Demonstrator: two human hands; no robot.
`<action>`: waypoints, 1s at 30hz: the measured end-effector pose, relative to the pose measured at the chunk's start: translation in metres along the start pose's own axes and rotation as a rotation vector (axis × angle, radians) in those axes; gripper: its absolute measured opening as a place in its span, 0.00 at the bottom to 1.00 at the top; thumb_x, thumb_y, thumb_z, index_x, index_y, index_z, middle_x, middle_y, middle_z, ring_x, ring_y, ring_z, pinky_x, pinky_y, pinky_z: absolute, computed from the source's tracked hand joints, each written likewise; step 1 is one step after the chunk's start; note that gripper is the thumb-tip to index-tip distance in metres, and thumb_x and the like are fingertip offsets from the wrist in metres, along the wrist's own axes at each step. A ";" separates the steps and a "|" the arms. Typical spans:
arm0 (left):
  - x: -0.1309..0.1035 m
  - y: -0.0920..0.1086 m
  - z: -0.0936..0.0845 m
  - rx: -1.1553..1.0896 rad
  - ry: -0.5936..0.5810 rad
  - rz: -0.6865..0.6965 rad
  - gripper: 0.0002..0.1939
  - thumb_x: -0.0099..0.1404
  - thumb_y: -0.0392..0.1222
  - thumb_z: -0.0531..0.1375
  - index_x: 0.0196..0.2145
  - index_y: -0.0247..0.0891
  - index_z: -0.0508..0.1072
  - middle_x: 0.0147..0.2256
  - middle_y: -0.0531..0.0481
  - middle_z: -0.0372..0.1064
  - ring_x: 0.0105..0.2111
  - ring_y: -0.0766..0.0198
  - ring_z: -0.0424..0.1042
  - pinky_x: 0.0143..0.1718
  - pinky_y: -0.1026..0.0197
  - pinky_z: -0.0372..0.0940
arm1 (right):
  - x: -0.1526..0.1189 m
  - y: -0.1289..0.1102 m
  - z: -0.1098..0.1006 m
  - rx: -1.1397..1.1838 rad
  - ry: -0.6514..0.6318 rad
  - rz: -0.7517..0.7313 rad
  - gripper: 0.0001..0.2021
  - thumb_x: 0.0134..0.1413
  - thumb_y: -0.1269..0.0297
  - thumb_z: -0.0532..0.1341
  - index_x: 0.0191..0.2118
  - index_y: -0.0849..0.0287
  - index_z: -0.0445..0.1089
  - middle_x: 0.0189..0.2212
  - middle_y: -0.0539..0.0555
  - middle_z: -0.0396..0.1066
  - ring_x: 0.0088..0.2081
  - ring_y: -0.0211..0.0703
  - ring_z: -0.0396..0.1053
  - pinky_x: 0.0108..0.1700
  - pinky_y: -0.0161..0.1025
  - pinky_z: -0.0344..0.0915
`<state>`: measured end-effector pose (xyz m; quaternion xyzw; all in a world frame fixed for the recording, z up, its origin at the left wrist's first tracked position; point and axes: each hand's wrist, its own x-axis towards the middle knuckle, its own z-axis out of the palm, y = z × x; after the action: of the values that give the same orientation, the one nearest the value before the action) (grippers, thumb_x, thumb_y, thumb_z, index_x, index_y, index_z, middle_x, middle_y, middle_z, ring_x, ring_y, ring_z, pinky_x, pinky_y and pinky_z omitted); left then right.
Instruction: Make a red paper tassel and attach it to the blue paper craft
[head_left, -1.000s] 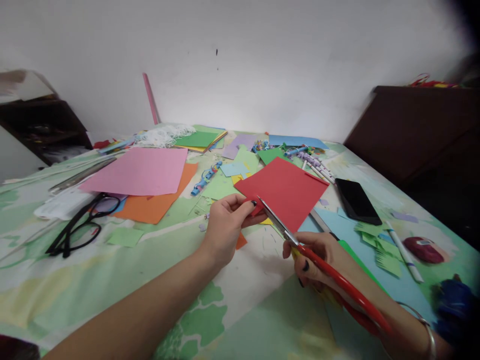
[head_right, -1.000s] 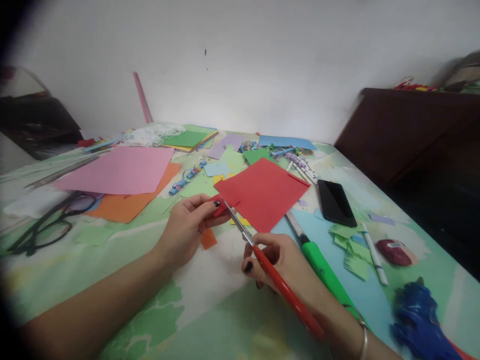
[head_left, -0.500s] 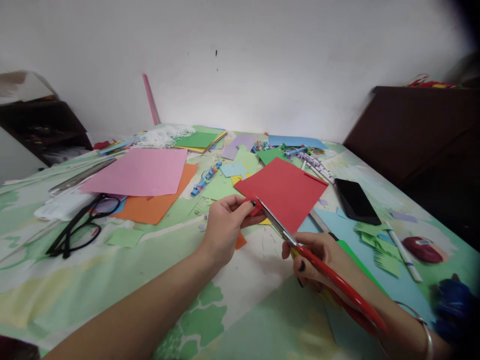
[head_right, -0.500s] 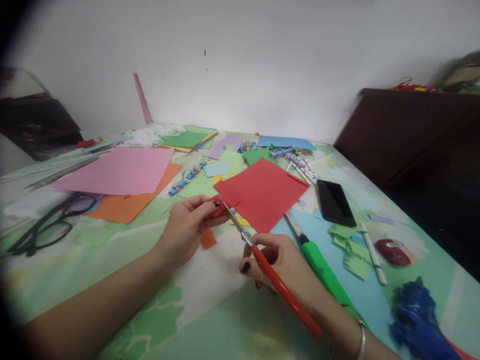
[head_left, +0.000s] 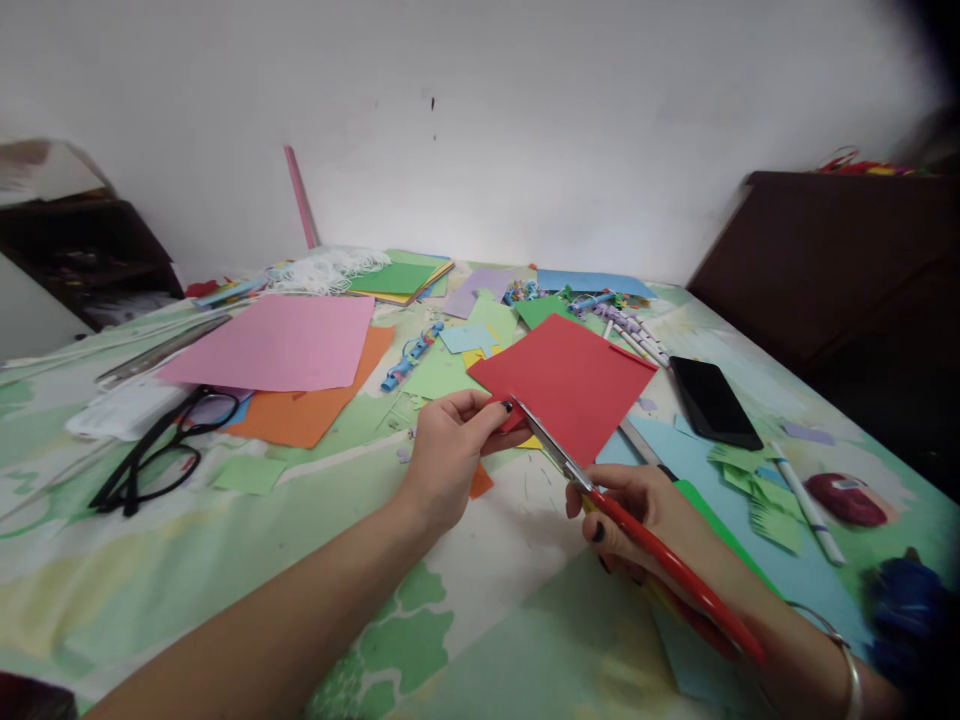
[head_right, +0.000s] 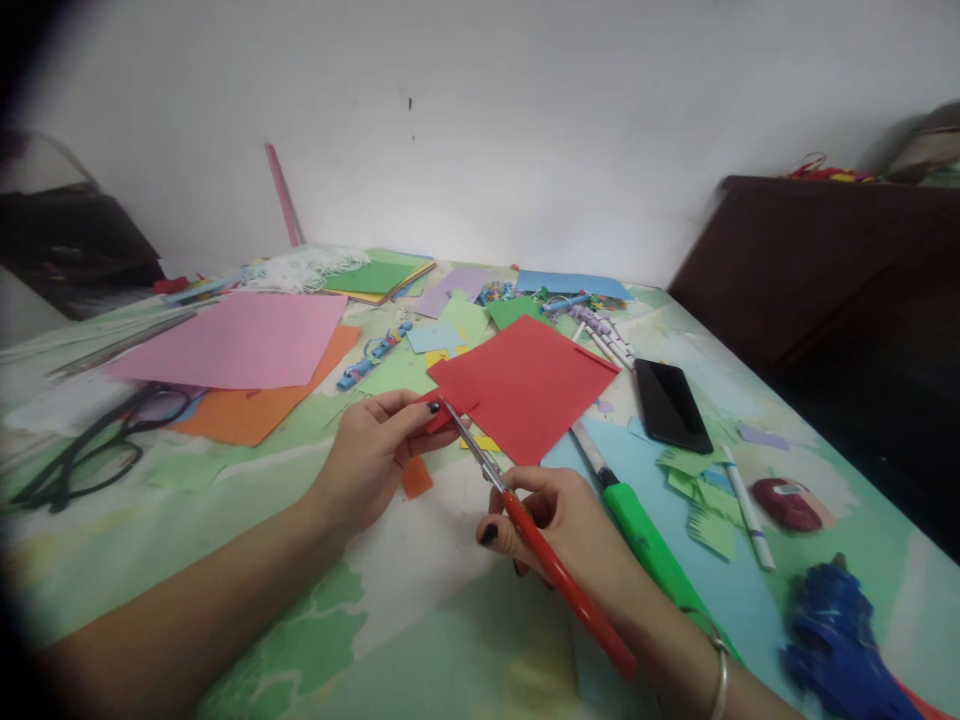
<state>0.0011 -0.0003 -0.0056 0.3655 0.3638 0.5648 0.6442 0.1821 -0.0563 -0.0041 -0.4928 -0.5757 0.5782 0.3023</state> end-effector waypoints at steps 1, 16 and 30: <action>0.000 0.000 0.000 -0.003 -0.002 0.000 0.05 0.53 0.34 0.64 0.24 0.31 0.72 0.27 0.47 0.75 0.32 0.60 0.78 0.41 0.58 0.73 | 0.000 0.000 0.000 -0.002 0.002 0.000 0.22 0.40 0.48 0.70 0.29 0.62 0.66 0.17 0.45 0.58 0.17 0.30 0.53 0.17 0.28 0.51; 0.000 0.001 0.000 0.001 -0.006 -0.002 0.06 0.53 0.36 0.65 0.25 0.31 0.72 0.28 0.46 0.76 0.33 0.59 0.78 0.42 0.57 0.73 | -0.001 -0.002 0.000 -0.026 0.027 0.041 0.23 0.38 0.46 0.70 0.28 0.61 0.65 0.17 0.45 0.58 0.17 0.30 0.51 0.16 0.28 0.51; -0.002 0.002 0.002 0.001 -0.012 0.014 0.06 0.53 0.36 0.64 0.24 0.32 0.70 0.27 0.47 0.75 0.32 0.61 0.77 0.40 0.57 0.73 | -0.002 -0.002 -0.001 -0.027 -0.027 -0.027 0.27 0.41 0.39 0.66 0.32 0.62 0.66 0.16 0.47 0.60 0.16 0.30 0.52 0.18 0.29 0.51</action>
<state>0.0023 -0.0018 -0.0030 0.3719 0.3575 0.5670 0.6422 0.1838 -0.0578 -0.0017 -0.4812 -0.5940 0.5728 0.2959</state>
